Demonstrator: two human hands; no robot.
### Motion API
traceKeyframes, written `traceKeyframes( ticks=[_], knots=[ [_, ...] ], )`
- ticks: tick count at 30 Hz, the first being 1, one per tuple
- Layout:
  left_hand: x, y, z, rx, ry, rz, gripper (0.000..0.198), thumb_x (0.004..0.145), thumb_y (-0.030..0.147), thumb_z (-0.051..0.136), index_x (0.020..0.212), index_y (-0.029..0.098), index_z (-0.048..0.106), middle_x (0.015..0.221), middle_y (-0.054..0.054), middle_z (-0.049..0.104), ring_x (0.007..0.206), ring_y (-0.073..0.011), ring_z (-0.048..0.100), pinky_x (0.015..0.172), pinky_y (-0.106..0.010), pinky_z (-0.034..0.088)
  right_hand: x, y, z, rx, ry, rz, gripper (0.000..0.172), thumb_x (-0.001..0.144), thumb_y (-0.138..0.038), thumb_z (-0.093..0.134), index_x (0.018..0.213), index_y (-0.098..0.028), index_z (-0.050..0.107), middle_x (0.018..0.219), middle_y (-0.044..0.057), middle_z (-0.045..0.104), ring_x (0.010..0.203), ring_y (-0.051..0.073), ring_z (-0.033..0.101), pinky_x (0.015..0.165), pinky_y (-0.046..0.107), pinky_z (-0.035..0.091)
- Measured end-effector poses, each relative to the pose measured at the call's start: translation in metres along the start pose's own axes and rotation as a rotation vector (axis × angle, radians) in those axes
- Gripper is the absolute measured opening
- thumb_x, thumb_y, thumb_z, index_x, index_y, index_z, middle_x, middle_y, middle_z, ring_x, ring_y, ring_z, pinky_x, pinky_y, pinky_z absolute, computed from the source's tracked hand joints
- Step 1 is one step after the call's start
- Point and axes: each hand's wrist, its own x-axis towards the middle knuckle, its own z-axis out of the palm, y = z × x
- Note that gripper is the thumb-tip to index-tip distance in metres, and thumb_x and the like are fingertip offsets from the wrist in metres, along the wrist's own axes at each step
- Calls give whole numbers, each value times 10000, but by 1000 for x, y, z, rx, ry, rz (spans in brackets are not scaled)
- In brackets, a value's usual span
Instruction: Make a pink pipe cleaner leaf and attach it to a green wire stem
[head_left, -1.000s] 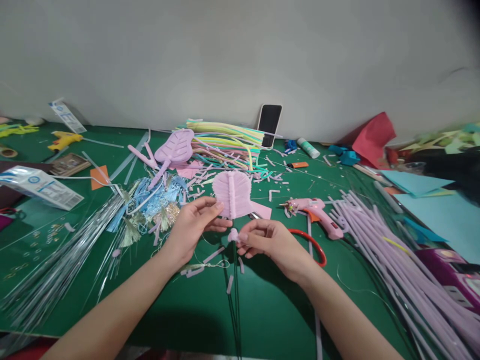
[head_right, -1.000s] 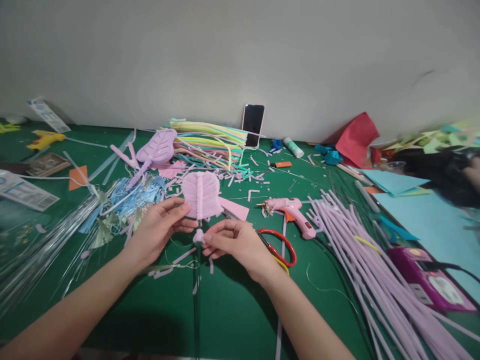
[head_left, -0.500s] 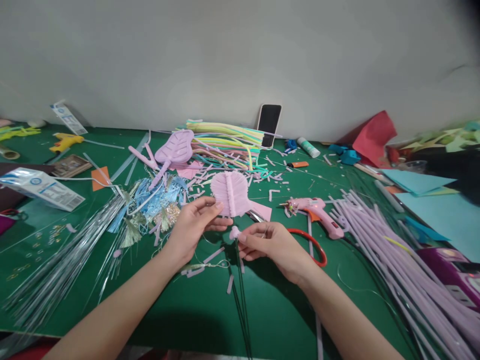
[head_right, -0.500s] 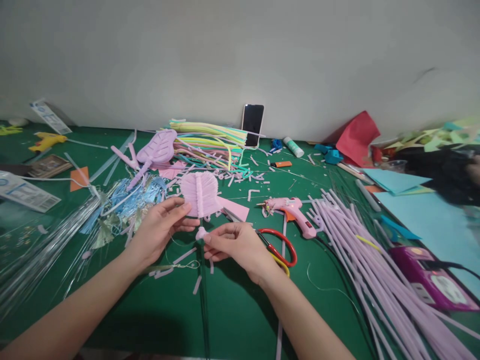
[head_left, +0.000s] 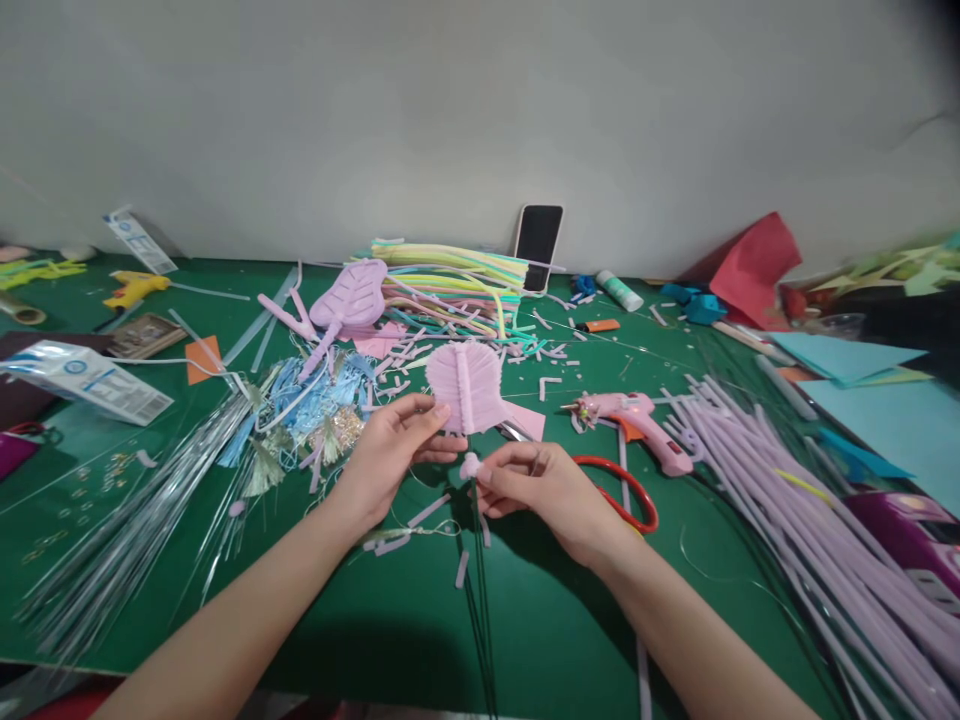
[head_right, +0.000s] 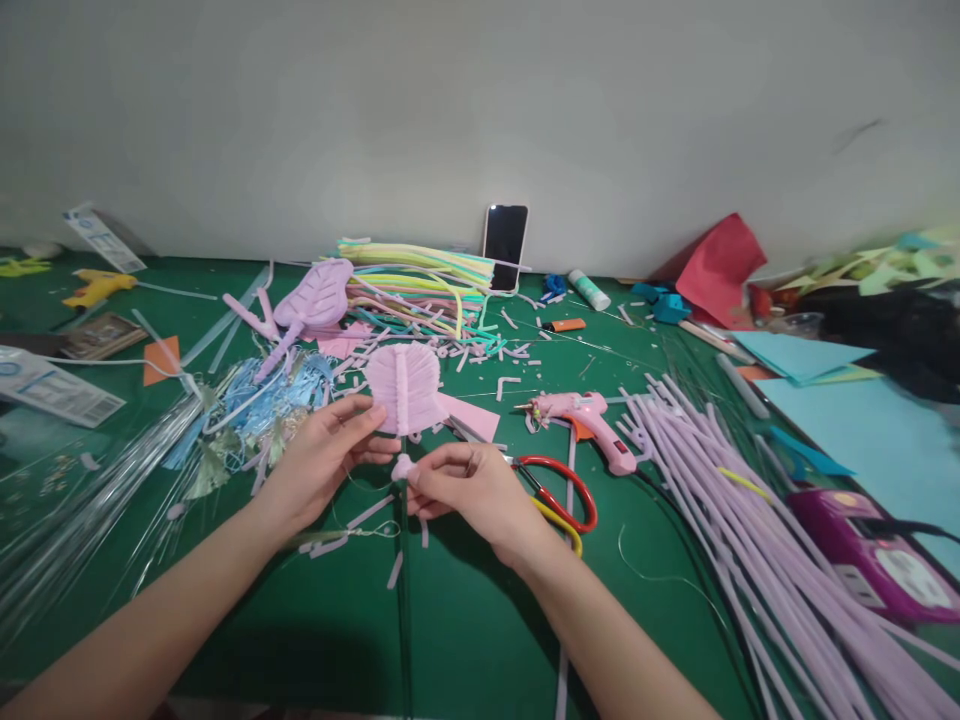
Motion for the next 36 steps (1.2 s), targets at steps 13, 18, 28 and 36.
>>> traceKeyframes(
  ticks=[13, 18, 28, 36],
  knots=[
    [-5, 3, -2, 210, -118, -94, 506, 609, 228, 845, 990, 164, 518, 788, 3, 686, 719, -157, 686, 713, -297, 554, -1, -4, -6, -30, 13, -16, 312, 667, -417, 807, 760, -141, 694, 694, 30, 739, 612, 120, 705, 610, 215, 573],
    [-3, 4, -5, 221, -155, -67, 387, 622, 225, 839, 905, 144, 587, 800, -5, 681, 732, -145, 684, 722, -276, 558, -1, -5, -3, -22, 1, -19, 327, 644, -413, 819, 764, -147, 671, 674, 15, 732, 594, 120, 705, 590, 212, 566],
    [-3, 1, -7, 140, -193, -98, 306, 635, 258, 838, 853, 154, 650, 739, 0, 685, 656, -137, 670, 691, -276, 558, 0, -5, -2, -9, 5, -38, 304, 626, -383, 832, 725, -152, 661, 623, -1, 711, 569, 112, 690, 564, 200, 555],
    [-2, 1, -7, 133, -237, -160, 178, 658, 282, 821, 694, 142, 717, 683, -5, 670, 650, -101, 608, 642, -200, 501, -3, -3, -2, -58, -21, -36, 306, 645, -401, 819, 720, -150, 660, 628, 6, 708, 581, 108, 680, 579, 204, 551]
  ],
)
